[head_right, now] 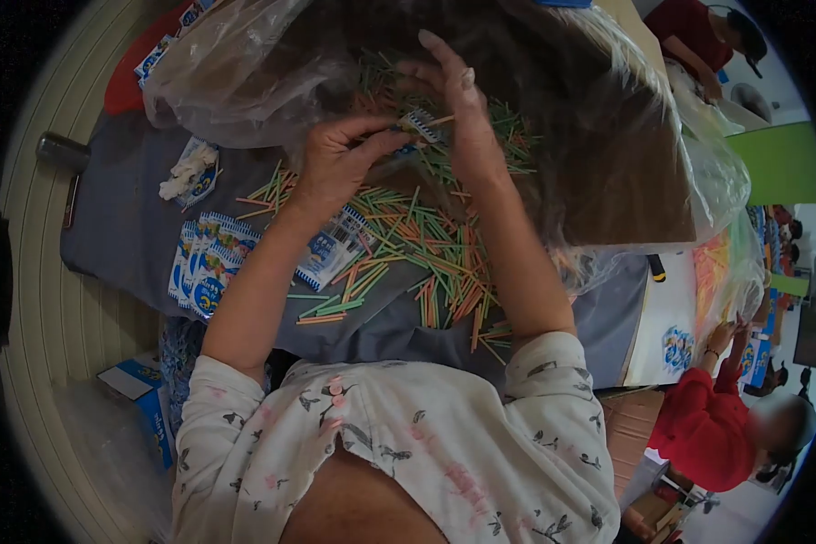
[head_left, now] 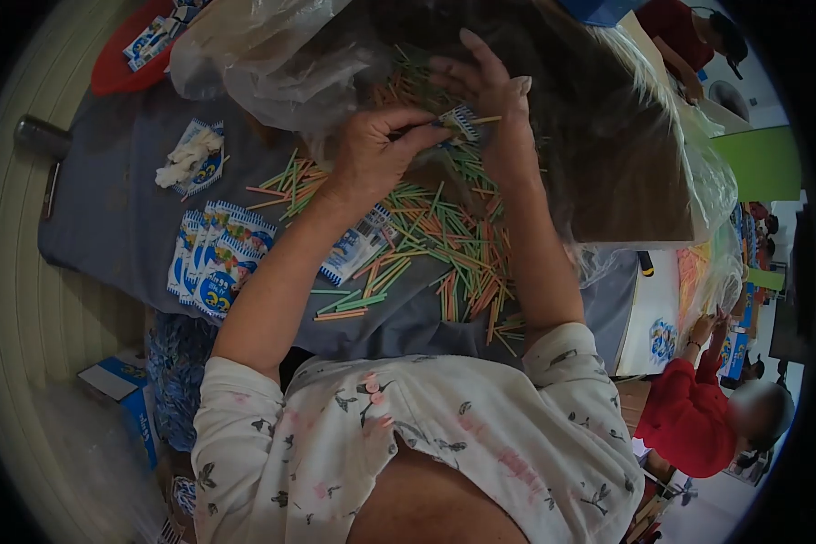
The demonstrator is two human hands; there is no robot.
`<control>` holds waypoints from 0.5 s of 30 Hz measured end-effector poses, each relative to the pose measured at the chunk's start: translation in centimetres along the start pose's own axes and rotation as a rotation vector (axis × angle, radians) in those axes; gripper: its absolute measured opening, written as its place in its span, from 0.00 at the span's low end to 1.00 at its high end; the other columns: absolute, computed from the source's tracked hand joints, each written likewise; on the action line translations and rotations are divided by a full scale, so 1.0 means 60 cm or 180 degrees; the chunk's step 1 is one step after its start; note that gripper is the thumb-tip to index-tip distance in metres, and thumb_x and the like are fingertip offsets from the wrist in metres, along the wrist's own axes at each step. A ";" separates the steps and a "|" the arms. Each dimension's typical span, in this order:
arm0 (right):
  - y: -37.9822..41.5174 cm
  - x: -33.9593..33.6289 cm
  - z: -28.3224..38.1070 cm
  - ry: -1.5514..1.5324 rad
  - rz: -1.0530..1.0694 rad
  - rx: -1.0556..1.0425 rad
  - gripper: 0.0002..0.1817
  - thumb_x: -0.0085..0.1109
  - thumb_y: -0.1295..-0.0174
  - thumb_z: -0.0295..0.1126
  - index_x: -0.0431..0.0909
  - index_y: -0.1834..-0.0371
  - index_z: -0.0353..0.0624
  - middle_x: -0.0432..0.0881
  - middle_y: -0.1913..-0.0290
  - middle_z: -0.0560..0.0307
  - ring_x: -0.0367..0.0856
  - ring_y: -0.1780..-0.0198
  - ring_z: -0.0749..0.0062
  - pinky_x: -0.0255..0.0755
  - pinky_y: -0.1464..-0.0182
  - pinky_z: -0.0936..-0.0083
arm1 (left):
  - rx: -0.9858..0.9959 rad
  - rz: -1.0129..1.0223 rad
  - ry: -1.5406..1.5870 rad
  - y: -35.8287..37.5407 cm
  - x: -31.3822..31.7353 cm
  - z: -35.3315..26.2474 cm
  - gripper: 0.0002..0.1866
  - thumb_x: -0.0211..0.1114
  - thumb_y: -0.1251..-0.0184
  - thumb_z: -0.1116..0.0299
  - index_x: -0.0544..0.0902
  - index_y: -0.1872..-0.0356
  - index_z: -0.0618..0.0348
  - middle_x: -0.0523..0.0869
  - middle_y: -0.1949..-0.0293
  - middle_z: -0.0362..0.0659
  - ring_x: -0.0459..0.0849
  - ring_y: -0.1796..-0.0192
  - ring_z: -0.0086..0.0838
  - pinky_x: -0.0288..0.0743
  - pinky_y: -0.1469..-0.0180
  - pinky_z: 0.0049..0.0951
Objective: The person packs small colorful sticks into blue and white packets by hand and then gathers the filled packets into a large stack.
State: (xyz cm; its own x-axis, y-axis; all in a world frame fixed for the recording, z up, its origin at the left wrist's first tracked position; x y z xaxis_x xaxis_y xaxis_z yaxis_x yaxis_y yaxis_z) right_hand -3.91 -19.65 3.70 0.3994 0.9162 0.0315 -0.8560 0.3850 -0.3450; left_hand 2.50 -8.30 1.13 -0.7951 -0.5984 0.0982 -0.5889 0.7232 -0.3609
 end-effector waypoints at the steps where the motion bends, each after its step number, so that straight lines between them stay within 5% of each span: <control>1: 0.000 0.000 0.011 0.0528 -0.0103 -0.0235 0.44 0.32 0.30 0.68 0.55 0.23 0.45 0.74 0.38 0.45 0.75 0.41 0.62 0.71 0.40 0.67 | -0.0107 0.0013 0.0001 0.002 -0.004 0.000 0.07 0.69 0.35 0.72 0.88 0.61 0.64 0.89 0.68 0.40 0.83 0.65 0.16 0.75 0.62 0.21; 4: 0.019 0.035 0.045 0.1413 -0.0075 -0.0516 0.47 0.34 0.32 0.70 0.53 0.22 0.42 0.73 0.35 0.44 0.76 0.41 0.61 0.72 0.42 0.67 | -0.0133 -0.0041 0.0165 0.006 0.002 0.000 0.07 0.68 0.34 0.72 0.88 0.61 0.65 0.88 0.69 0.39 0.81 0.66 0.16 0.74 0.64 0.21; 7: 0.036 0.037 0.082 0.1281 -0.0481 -0.1107 0.45 0.39 0.30 0.66 0.55 0.23 0.38 0.73 0.35 0.45 0.75 0.40 0.60 0.68 0.38 0.66 | 0.0006 -0.0221 0.0195 0.029 -0.004 -0.007 0.07 0.66 0.32 0.72 0.86 0.60 0.67 0.86 0.69 0.38 0.79 0.66 0.15 0.73 0.65 0.21; 8: 0.042 0.045 0.075 0.1127 -0.0360 -0.1090 0.45 0.39 0.30 0.66 0.55 0.23 0.38 0.73 0.35 0.45 0.75 0.40 0.60 0.68 0.38 0.66 | 0.0083 -0.0098 0.0198 0.039 -0.011 -0.013 0.08 0.64 0.30 0.73 0.85 0.58 0.67 0.86 0.68 0.36 0.78 0.65 0.14 0.73 0.64 0.20; 10: 0.059 0.101 0.043 0.1673 0.1060 -0.0615 0.38 0.45 0.29 0.55 0.60 0.25 0.40 0.69 0.32 0.44 0.71 0.35 0.55 0.66 0.36 0.60 | 0.0082 -0.0283 0.0049 0.078 -0.026 -0.042 0.07 0.63 0.30 0.74 0.83 0.60 0.68 0.84 0.71 0.38 0.76 0.68 0.15 0.71 0.68 0.24; 11: 0.071 0.118 0.040 0.1137 0.1022 -0.0330 0.39 0.44 0.29 0.59 0.65 0.28 0.38 0.69 0.31 0.42 0.69 0.31 0.52 0.65 0.35 0.60 | 0.0115 -0.0317 0.0040 0.091 -0.014 -0.055 0.06 0.63 0.31 0.75 0.82 0.62 0.69 0.82 0.74 0.39 0.74 0.72 0.16 0.69 0.71 0.27; 15: 0.099 0.143 0.066 0.0968 0.1135 -0.0604 0.38 0.45 0.30 0.60 0.67 0.29 0.40 0.70 0.33 0.40 0.69 0.32 0.48 0.65 0.34 0.59 | 0.0363 -0.0698 -0.1523 0.186 -0.064 -0.108 0.04 0.60 0.32 0.78 0.77 0.67 0.67 0.76 0.76 0.48 0.75 0.75 0.35 0.69 0.71 0.33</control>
Point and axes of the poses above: each hand's wrist, its own y-axis away from the middle knuckle, its own x-axis out of the palm, z = x × y, the point moved 8 cm from there along -y, towards the middle knuckle
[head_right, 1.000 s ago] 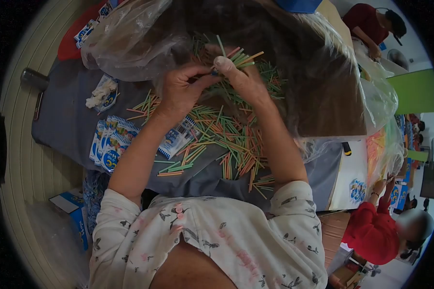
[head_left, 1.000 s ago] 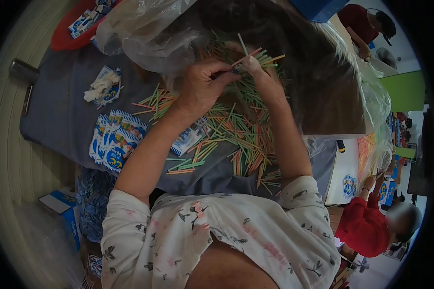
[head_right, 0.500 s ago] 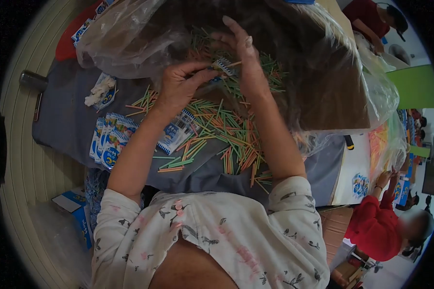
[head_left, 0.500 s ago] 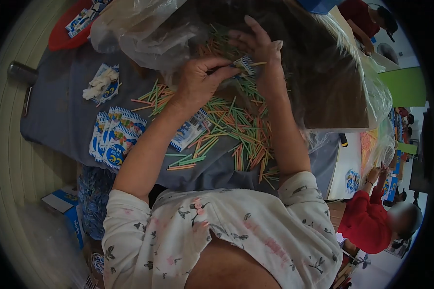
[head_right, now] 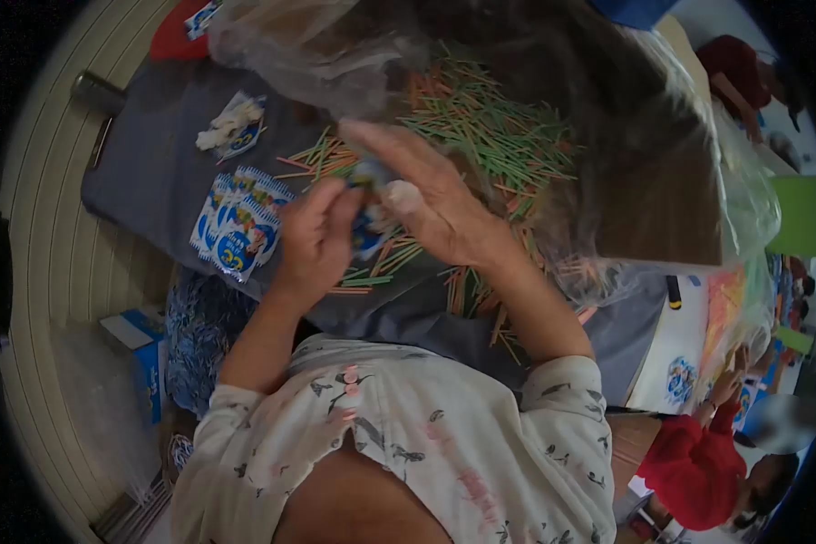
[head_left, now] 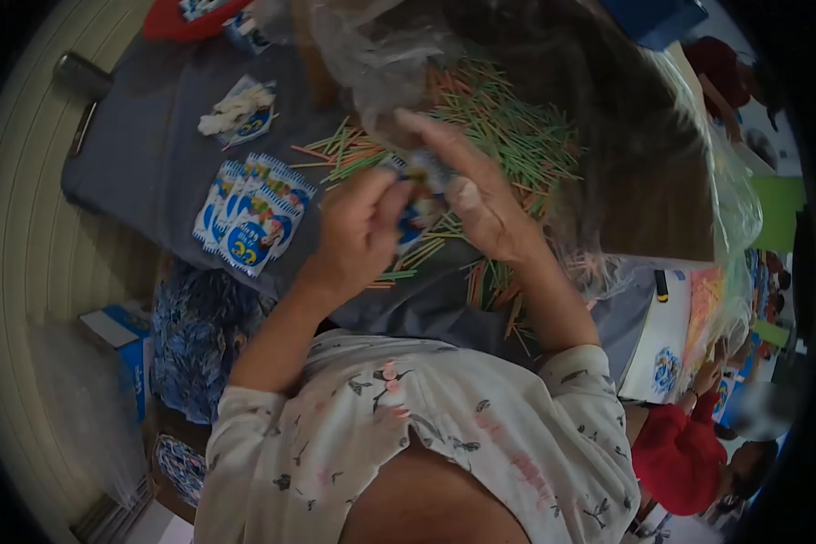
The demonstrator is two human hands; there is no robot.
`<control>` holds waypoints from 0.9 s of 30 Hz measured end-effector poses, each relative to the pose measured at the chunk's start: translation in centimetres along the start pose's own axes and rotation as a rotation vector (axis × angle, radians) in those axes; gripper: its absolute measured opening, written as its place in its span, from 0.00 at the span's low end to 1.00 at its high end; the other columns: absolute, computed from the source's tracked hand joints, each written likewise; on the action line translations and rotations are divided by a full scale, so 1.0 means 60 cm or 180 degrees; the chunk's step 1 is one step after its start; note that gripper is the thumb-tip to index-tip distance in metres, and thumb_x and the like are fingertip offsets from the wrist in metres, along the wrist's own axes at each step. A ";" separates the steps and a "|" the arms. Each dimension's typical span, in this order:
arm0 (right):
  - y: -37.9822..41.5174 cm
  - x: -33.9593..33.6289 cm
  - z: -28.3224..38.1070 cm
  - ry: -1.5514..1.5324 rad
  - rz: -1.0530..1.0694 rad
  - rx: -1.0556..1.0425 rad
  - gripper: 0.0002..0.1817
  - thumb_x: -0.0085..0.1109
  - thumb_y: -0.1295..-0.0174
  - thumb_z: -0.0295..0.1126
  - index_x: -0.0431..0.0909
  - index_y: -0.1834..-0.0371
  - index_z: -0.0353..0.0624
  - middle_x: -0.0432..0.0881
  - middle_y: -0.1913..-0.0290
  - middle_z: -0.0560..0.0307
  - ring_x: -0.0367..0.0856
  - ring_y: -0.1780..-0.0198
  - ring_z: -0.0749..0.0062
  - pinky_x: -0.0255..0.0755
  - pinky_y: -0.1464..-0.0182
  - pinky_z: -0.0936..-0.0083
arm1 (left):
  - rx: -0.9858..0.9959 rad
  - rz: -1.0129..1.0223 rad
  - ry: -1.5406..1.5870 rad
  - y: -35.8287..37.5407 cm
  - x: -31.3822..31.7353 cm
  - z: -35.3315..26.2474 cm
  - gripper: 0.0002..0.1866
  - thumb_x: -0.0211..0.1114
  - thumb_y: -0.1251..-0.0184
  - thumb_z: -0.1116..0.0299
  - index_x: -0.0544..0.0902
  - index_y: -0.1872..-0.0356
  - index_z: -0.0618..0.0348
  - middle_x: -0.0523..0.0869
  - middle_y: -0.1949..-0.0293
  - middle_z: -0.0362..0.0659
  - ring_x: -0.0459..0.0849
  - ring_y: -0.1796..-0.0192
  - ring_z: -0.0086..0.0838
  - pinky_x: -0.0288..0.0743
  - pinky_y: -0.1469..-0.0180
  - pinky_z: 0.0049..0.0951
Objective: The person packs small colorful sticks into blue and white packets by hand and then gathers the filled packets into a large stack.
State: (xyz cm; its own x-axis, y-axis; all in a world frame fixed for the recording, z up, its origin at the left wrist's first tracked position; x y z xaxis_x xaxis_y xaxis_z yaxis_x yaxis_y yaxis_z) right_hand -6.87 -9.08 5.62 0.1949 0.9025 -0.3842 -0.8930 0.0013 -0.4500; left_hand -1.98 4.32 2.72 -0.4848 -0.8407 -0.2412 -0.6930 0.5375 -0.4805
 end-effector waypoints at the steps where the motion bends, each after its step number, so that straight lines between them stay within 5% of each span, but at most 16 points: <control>1: 0.004 0.001 0.002 0.0405 0.0230 0.0005 0.35 0.48 0.30 0.58 0.69 0.31 0.41 0.70 0.34 0.40 0.70 0.33 0.45 0.65 0.34 0.59 | 0.0134 -0.0260 -0.0360 0.018 -0.039 -0.009 0.04 0.61 0.32 0.78 0.77 0.68 0.67 0.75 0.77 0.48 0.75 0.76 0.39 0.69 0.72 0.34; 3: 0.009 -0.022 -0.011 0.0956 0.0304 0.0283 0.28 0.58 0.34 0.49 0.75 0.36 0.43 0.73 0.37 0.39 0.71 0.36 0.40 0.67 0.35 0.56 | 0.0173 0.0030 -0.1954 0.055 -0.108 0.011 0.03 0.65 0.37 0.77 0.80 0.67 0.64 0.77 0.73 0.47 0.78 0.68 0.39 0.71 0.66 0.37; 4: 0.011 -0.050 -0.036 0.0979 0.0258 0.0298 0.28 0.58 0.34 0.49 0.75 0.36 0.43 0.73 0.37 0.39 0.71 0.36 0.40 0.67 0.35 0.56 | 0.0211 0.0064 -0.1935 0.057 -0.133 0.017 0.03 0.65 0.37 0.77 0.80 0.67 0.64 0.77 0.73 0.47 0.78 0.68 0.39 0.71 0.66 0.37; 6: 0.005 -0.134 -0.125 0.1888 0.0034 0.0608 0.27 0.64 0.38 0.44 0.77 0.39 0.41 0.77 0.40 0.38 0.75 0.38 0.46 0.69 0.37 0.59 | 0.0709 0.0235 -0.3419 0.061 -0.148 0.011 0.06 0.69 0.43 0.74 0.82 0.66 0.62 0.80 0.65 0.45 0.78 0.58 0.39 0.71 0.57 0.40; 10: -0.062 -0.179 -0.204 0.1809 0.0384 0.0703 0.31 0.68 0.41 0.46 0.77 0.42 0.32 0.84 0.50 0.43 0.82 0.46 0.55 0.73 0.43 0.66 | 0.0897 0.0114 -0.3086 0.028 -0.084 -0.045 0.11 0.71 0.44 0.70 0.84 0.60 0.61 0.79 0.63 0.44 0.76 0.54 0.39 0.69 0.51 0.40; 12: -0.094 -0.167 -0.226 0.1882 0.0538 0.0703 0.34 0.68 0.42 0.51 0.78 0.45 0.30 0.85 0.52 0.43 0.83 0.48 0.57 0.74 0.46 0.67 | 0.0391 0.1258 -0.2123 0.033 0.001 -0.010 0.15 0.72 0.46 0.66 0.84 0.59 0.62 0.79 0.58 0.46 0.76 0.52 0.41 0.71 0.50 0.41; 14: -0.098 -0.158 -0.287 0.3397 0.1483 0.2312 0.30 0.68 0.48 0.52 0.83 0.50 0.39 0.85 0.52 0.40 0.84 0.49 0.52 0.75 0.44 0.61 | 0.0426 0.1382 -0.2300 0.035 0.041 0.008 0.15 0.71 0.46 0.66 0.83 0.60 0.65 0.78 0.59 0.46 0.76 0.53 0.40 0.74 0.52 0.39; 17: -0.106 -0.135 -0.269 0.3324 0.1277 0.1584 0.28 0.62 0.48 0.55 0.83 0.58 0.38 0.85 0.60 0.39 0.85 0.55 0.49 0.77 0.52 0.58 | 0.0565 0.1491 -0.2712 0.051 0.075 0.027 0.15 0.69 0.46 0.67 0.82 0.62 0.68 0.77 0.61 0.47 0.77 0.55 0.39 0.77 0.56 0.36; 22: -0.091 -0.119 -0.252 0.3928 0.1087 0.1693 0.18 0.58 0.48 0.42 0.83 0.61 0.41 0.85 0.62 0.40 0.84 0.56 0.44 0.76 0.53 0.53 | 0.0840 0.1171 -0.3181 0.060 0.081 0.019 0.11 0.66 0.48 0.70 0.81 0.67 0.70 0.76 0.63 0.47 0.77 0.55 0.38 0.80 0.61 0.31; 24: -0.081 -0.136 -0.242 0.3852 0.0868 0.1628 0.16 0.57 0.47 0.40 0.83 0.61 0.41 0.85 0.62 0.41 0.84 0.55 0.44 0.76 0.53 0.53 | 0.0592 0.1156 -0.2648 0.049 0.072 0.015 0.09 0.65 0.48 0.73 0.82 0.69 0.70 0.75 0.64 0.47 0.77 0.56 0.40 0.79 0.60 0.33; 27: -0.037 -0.189 -0.267 0.3519 0.0822 0.2506 0.16 0.55 0.44 0.36 0.82 0.57 0.39 0.83 0.57 0.36 0.81 0.54 0.41 0.74 0.51 0.52 | 0.0902 0.1150 -0.3032 0.066 0.086 0.024 0.08 0.63 0.48 0.73 0.82 0.69 0.68 0.75 0.64 0.46 0.76 0.57 0.41 0.78 0.59 0.34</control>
Point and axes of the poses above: each hand's wrist, its own y-axis away from the middle knuckle, its own x-axis out of the palm, z = x × y, the point moved 8 cm from there along -y, towards the middle knuckle
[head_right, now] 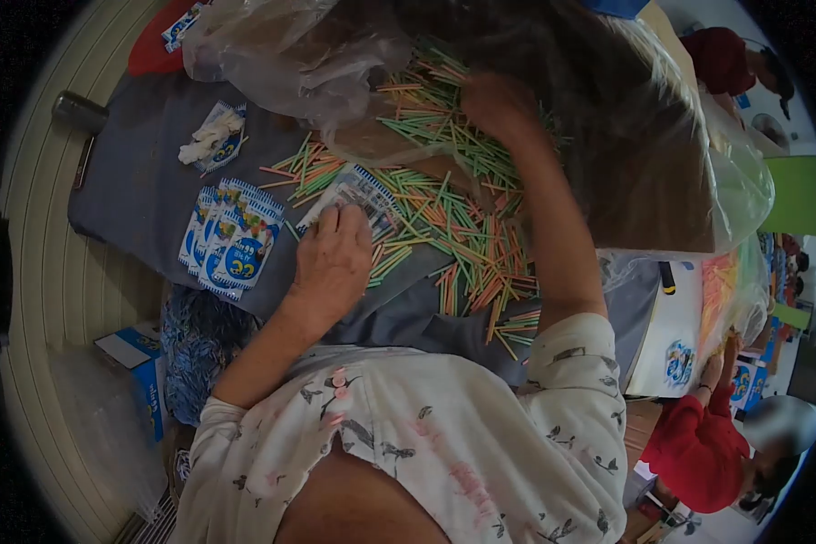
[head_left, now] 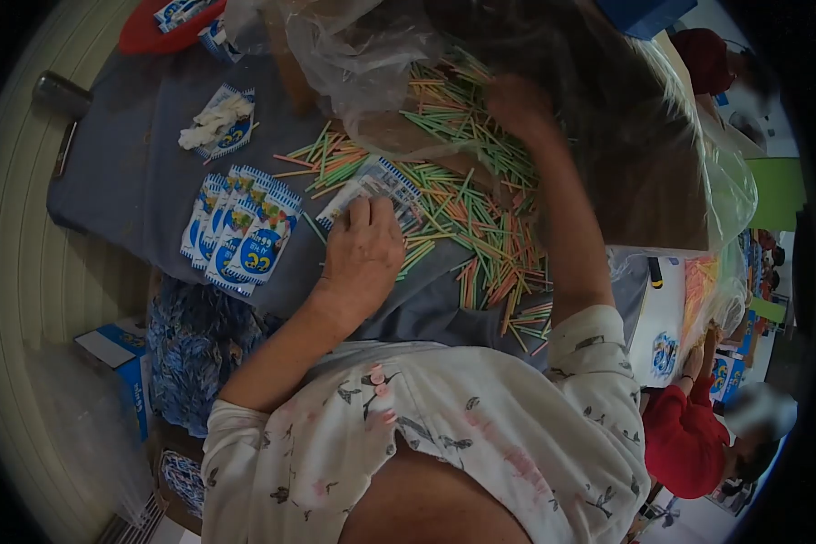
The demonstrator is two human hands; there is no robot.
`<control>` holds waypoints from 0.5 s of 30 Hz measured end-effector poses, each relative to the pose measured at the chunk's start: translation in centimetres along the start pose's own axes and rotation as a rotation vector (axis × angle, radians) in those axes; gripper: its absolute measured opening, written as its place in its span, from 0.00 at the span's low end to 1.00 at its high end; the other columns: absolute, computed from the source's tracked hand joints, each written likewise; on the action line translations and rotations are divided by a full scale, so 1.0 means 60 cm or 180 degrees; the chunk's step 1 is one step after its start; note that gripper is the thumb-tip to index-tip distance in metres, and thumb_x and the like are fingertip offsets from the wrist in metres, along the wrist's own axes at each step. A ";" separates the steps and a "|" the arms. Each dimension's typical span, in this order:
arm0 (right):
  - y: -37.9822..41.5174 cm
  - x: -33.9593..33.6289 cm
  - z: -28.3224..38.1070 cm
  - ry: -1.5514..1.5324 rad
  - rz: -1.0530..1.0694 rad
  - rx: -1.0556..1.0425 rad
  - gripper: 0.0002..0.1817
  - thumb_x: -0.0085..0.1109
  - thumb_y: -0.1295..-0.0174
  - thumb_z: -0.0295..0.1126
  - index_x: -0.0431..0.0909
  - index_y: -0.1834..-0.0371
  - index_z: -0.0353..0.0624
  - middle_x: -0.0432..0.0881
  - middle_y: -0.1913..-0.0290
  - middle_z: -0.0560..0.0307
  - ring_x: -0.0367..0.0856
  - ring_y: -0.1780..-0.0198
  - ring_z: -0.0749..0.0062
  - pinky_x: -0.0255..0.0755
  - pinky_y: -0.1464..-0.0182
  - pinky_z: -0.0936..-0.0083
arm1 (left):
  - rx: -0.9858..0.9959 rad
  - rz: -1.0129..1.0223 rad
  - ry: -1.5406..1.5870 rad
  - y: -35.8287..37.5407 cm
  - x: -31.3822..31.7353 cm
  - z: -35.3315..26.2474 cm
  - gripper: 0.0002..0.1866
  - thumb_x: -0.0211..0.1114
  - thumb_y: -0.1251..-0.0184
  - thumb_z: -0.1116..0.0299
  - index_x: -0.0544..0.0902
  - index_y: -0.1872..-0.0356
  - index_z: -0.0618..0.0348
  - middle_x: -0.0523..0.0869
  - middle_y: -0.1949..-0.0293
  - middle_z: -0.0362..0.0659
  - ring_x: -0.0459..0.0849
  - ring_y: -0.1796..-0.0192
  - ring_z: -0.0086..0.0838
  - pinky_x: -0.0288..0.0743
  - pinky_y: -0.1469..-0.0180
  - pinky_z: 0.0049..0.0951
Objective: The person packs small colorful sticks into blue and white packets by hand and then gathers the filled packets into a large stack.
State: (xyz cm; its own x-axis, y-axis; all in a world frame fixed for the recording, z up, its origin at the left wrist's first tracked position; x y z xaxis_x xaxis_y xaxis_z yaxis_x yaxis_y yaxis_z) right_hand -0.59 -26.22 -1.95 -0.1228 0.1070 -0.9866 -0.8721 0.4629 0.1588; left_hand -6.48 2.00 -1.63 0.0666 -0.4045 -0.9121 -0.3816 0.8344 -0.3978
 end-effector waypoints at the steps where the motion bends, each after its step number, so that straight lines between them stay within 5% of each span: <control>1: 0.006 -0.006 -0.028 -0.0466 -0.0731 -0.0230 0.16 0.53 0.43 0.36 0.81 0.55 0.39 0.82 0.58 0.34 0.80 0.55 0.37 0.73 0.52 0.51 | -0.0003 -0.0001 0.0001 0.001 0.000 0.001 0.08 0.63 0.48 0.73 0.82 0.69 0.68 0.75 0.64 0.46 0.76 0.57 0.41 0.78 0.59 0.34; 2: 0.023 -0.021 -0.052 -0.0931 -0.1465 -0.0447 0.17 0.51 0.42 0.36 0.79 0.54 0.38 0.81 0.59 0.32 0.78 0.56 0.34 0.73 0.53 0.51 | 0.0090 -0.0023 -0.0041 0.003 -0.001 0.000 0.07 0.63 0.47 0.73 0.82 0.69 0.67 0.75 0.65 0.46 0.76 0.57 0.40 0.78 0.58 0.34; 6: 0.053 -0.016 -0.107 -0.1535 -0.1441 -0.0380 0.18 0.50 0.43 0.35 0.77 0.53 0.37 0.80 0.59 0.29 0.77 0.55 0.31 0.72 0.54 0.50 | 0.0380 0.0098 -0.0119 0.013 0.005 -0.007 0.08 0.63 0.47 0.73 0.82 0.67 0.66 0.75 0.64 0.46 0.76 0.55 0.40 0.78 0.58 0.35; 9: 0.074 -0.021 -0.092 -0.1375 -0.1800 -0.0392 0.18 0.53 0.44 0.35 0.77 0.52 0.39 0.81 0.60 0.32 0.80 0.56 0.35 0.73 0.55 0.50 | 0.0270 -0.0279 0.0167 0.013 -0.001 0.003 0.10 0.63 0.48 0.73 0.83 0.64 0.67 0.76 0.63 0.48 0.76 0.55 0.40 0.78 0.58 0.35; 15: 0.085 -0.027 -0.039 0.0003 -0.1320 -0.0143 0.24 0.57 0.46 0.37 0.78 0.44 0.45 0.85 0.63 0.41 0.83 0.59 0.42 0.76 0.54 0.50 | 0.0039 -0.0311 -0.0246 -0.006 0.002 -0.003 0.14 0.62 0.50 0.73 0.83 0.62 0.69 0.77 0.64 0.48 0.76 0.57 0.39 0.77 0.59 0.35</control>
Point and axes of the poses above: each hand's wrist, its own y-axis away from the middle knuckle, its own x-axis out of the palm, z = x × y, the point moved 8 cm from there along -y, towards the middle knuckle
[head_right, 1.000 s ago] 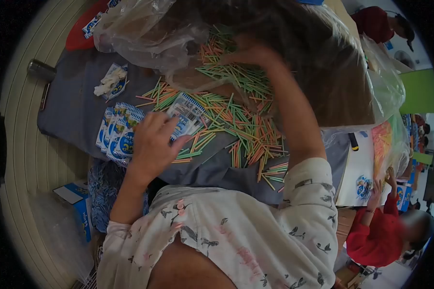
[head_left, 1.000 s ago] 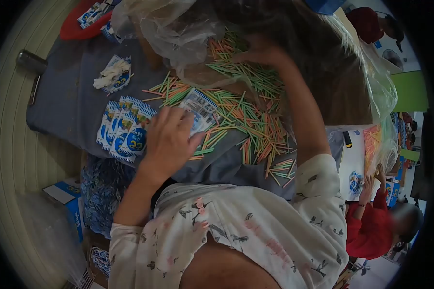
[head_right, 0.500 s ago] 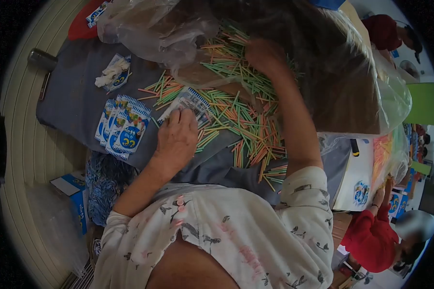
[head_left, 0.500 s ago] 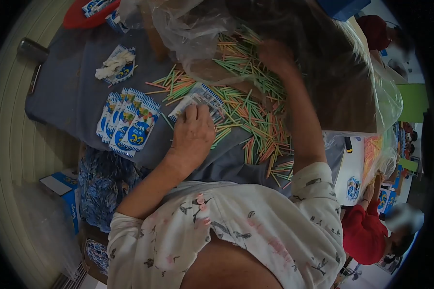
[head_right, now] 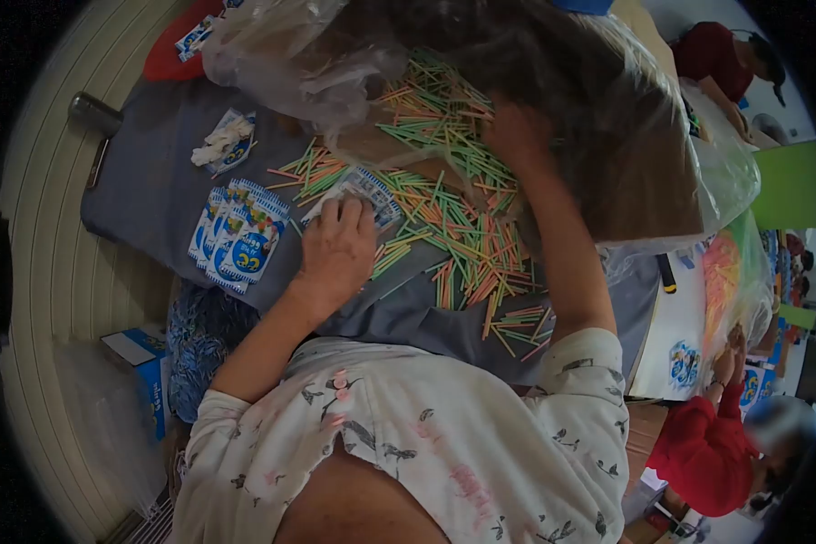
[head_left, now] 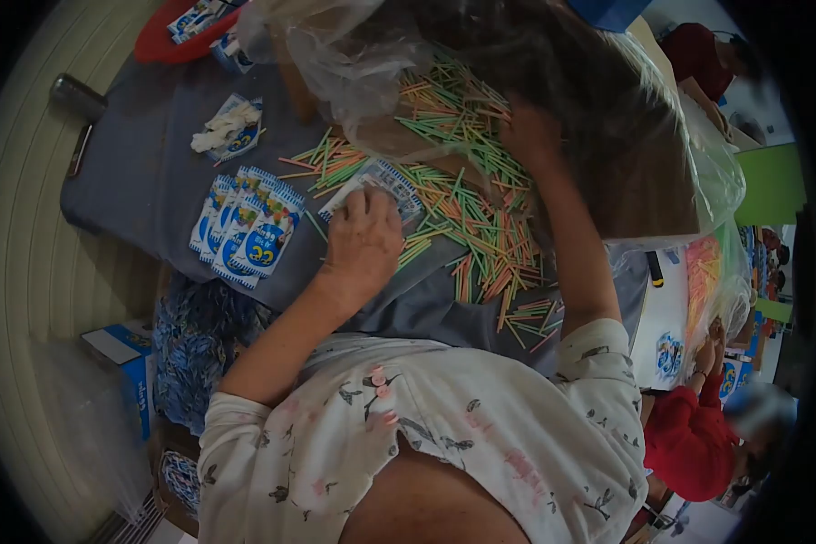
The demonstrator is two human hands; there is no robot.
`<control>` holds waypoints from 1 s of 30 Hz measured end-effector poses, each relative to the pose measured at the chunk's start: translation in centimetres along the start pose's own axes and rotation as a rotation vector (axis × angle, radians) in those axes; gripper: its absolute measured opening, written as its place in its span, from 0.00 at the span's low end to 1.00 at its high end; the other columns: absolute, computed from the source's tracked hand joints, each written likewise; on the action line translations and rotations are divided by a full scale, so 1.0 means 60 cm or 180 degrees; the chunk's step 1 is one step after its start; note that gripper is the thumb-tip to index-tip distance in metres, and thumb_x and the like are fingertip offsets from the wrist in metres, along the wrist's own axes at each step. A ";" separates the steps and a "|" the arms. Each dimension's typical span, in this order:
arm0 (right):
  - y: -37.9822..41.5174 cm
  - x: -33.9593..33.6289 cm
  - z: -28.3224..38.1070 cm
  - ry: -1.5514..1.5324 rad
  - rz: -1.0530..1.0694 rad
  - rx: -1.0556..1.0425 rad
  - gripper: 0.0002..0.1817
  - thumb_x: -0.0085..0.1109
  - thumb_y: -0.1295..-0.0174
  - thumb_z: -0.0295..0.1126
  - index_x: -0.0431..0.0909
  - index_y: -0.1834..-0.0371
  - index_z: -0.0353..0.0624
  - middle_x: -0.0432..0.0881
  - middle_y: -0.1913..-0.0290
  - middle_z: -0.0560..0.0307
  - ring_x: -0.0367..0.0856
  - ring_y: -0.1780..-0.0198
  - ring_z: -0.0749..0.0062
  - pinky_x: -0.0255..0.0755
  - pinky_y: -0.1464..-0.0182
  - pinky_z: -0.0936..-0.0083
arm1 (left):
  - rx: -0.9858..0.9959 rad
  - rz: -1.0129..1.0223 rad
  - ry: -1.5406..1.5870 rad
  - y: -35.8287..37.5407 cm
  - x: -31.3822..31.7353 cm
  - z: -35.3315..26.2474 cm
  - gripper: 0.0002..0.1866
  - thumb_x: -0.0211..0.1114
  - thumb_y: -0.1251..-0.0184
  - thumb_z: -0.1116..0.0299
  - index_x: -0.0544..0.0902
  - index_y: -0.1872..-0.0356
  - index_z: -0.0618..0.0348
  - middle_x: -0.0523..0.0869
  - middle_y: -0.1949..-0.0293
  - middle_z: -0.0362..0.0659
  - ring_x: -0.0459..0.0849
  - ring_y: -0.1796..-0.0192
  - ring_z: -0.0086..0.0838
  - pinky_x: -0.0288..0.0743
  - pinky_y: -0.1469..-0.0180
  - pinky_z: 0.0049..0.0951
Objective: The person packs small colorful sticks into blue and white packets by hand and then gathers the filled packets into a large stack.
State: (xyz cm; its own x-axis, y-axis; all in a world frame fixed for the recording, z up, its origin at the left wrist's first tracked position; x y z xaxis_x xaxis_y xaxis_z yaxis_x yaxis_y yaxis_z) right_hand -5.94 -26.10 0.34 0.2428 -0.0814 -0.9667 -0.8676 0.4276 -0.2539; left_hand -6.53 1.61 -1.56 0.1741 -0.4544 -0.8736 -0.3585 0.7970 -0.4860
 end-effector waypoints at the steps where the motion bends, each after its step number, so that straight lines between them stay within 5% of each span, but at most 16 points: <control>1: -0.003 0.012 -0.007 0.0086 0.0170 0.0064 0.25 0.57 0.45 0.37 0.77 0.42 0.46 0.84 0.61 0.40 0.83 0.58 0.42 0.76 0.54 0.50 | -0.0037 -0.0018 -0.0070 0.002 0.002 0.001 0.14 0.62 0.50 0.73 0.83 0.62 0.69 0.77 0.64 0.48 0.76 0.57 0.39 0.77 0.59 0.35; 6: 0.001 0.014 -0.019 0.0275 -0.0068 -0.0213 0.25 0.56 0.43 0.33 0.75 0.39 0.45 0.83 0.56 0.38 0.82 0.53 0.43 0.76 0.53 0.52 | 0.0226 -0.0253 0.0032 0.011 -0.005 0.007 0.07 0.62 0.50 0.72 0.80 0.70 0.63 0.76 0.69 0.46 0.76 0.62 0.37 0.75 0.64 0.34; 9: 0.012 -0.041 -0.030 -0.0657 -0.0670 -0.0136 0.21 0.54 0.41 0.28 0.77 0.43 0.41 0.83 0.56 0.38 0.82 0.52 0.45 0.75 0.52 0.57 | 0.0082 -0.0361 0.0647 0.024 -0.015 0.035 0.04 0.62 0.49 0.73 0.79 0.72 0.61 0.77 0.68 0.45 0.77 0.63 0.38 0.77 0.63 0.34; 11: 0.019 -0.062 -0.056 -0.1983 -0.0899 0.0456 0.16 0.56 0.39 0.25 0.79 0.48 0.39 0.84 0.58 0.42 0.84 0.56 0.56 0.74 0.54 0.64 | 0.0015 -0.0313 0.0934 0.027 -0.015 0.037 0.04 0.62 0.48 0.73 0.79 0.70 0.61 0.79 0.66 0.45 0.78 0.63 0.39 0.78 0.61 0.35; 14: -0.001 0.007 -0.092 -0.2409 -0.0583 0.0518 0.12 0.60 0.38 0.28 0.82 0.52 0.38 0.85 0.61 0.48 0.82 0.60 0.69 0.73 0.58 0.68 | 0.0208 -0.0412 0.0693 0.015 -0.022 0.013 0.06 0.63 0.49 0.74 0.80 0.69 0.60 0.79 0.66 0.44 0.79 0.62 0.39 0.78 0.63 0.35; 17: 0.008 -0.010 -0.043 -0.2406 -0.0973 0.0134 0.10 0.63 0.38 0.31 0.84 0.57 0.38 0.86 0.66 0.53 0.79 0.65 0.76 0.71 0.65 0.67 | -0.0239 -0.0475 0.0437 -0.005 -0.023 0.025 0.05 0.63 0.51 0.72 0.79 0.72 0.61 0.76 0.70 0.44 0.77 0.64 0.38 0.77 0.65 0.35; 23: -0.004 -0.027 -0.043 -0.2943 -0.1033 0.0250 0.11 0.68 0.40 0.37 0.87 0.62 0.40 0.85 0.73 0.51 0.80 0.71 0.73 0.70 0.70 0.64 | 0.0141 -0.0309 0.0712 0.009 -0.021 0.031 0.10 0.62 0.51 0.75 0.84 0.66 0.64 0.79 0.66 0.44 0.78 0.61 0.38 0.78 0.62 0.33; 24: -0.008 -0.015 -0.055 -0.2930 -0.1020 0.0284 0.11 0.68 0.40 0.37 0.87 0.62 0.40 0.85 0.73 0.51 0.80 0.71 0.73 0.70 0.70 0.64 | 0.0068 -0.0299 0.0927 0.008 -0.029 0.033 0.10 0.63 0.52 0.76 0.84 0.66 0.63 0.79 0.65 0.45 0.78 0.60 0.39 0.77 0.62 0.34; 26: -0.018 0.038 -0.063 -0.1089 -0.0183 0.0288 0.11 0.67 0.39 0.37 0.88 0.59 0.43 0.84 0.74 0.54 0.78 0.71 0.78 0.70 0.69 0.68 | 0.0007 -0.0279 0.1163 0.007 -0.041 0.037 0.11 0.64 0.53 0.77 0.84 0.65 0.63 0.80 0.64 0.45 0.79 0.60 0.39 0.77 0.61 0.34; 30: -0.007 0.018 -0.048 -0.0941 -0.0599 0.0256 0.11 0.66 0.36 0.37 0.87 0.58 0.42 0.83 0.73 0.59 0.76 0.71 0.82 0.69 0.69 0.71 | -0.0398 -0.0250 0.1801 0.015 -0.036 0.074 0.12 0.66 0.56 0.78 0.84 0.65 0.63 0.80 0.63 0.46 0.79 0.58 0.41 0.76 0.58 0.36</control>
State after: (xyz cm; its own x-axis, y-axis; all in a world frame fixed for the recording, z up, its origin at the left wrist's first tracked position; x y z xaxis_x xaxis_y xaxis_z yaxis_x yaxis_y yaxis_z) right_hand -6.54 -28.94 -0.71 0.5205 0.0935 -0.8488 -0.7615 0.5004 -0.4119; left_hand -3.13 5.06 -0.22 -0.3002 -0.6795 -0.6695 -0.4758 0.7150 -0.5123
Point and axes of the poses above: each hand's wrist, its own y-axis away from the middle knuckle, its own x-axis out of the palm, z = x × y, the point moved 8 cm from there along -y, towards the middle knuckle
